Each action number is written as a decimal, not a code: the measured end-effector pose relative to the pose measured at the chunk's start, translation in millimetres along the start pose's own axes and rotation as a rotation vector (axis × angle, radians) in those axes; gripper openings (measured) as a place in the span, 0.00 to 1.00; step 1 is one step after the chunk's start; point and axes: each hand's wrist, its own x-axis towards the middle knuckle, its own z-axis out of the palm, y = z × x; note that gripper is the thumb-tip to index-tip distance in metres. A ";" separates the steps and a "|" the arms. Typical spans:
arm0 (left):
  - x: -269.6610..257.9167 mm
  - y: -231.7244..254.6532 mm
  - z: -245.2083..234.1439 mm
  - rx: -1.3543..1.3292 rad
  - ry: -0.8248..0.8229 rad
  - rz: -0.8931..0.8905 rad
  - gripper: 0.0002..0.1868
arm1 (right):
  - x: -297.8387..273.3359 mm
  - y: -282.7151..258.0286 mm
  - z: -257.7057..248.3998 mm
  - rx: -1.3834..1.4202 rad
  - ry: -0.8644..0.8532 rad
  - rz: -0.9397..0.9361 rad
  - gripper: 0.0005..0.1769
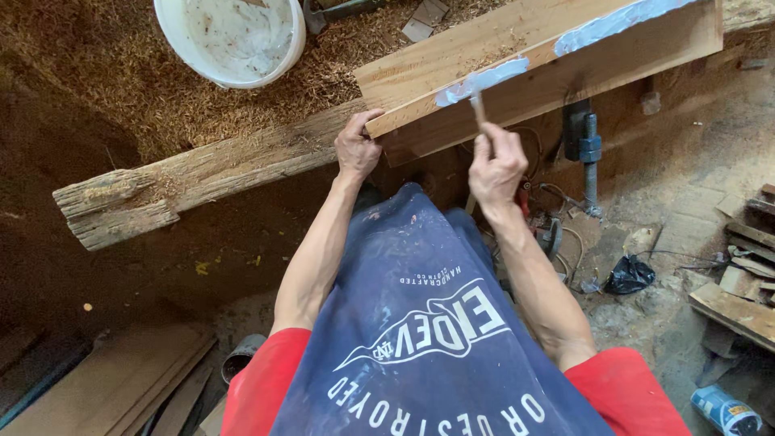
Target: The person uses a hand plane to smooth the edge of a wooden plank. They then apply a white adhesive to the plank's edge using a small stick and join it to another piece of wood. Finally, they use a clamp to secure the joined pieces together.
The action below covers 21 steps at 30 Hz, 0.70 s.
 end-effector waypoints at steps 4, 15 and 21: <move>-1.8 -7.1 1.9 -0.005 -0.015 -0.033 0.18 | -24.7 -33.6 17.2 0.119 -0.142 -0.004 0.08; -2.0 -7.6 1.8 0.027 -0.025 -0.024 0.19 | -7.7 -34.9 4.1 0.114 0.032 -0.107 0.08; -1.6 -14.7 3.0 0.008 -0.030 -0.010 0.16 | -2.0 -43.5 4.1 0.075 0.032 -0.118 0.08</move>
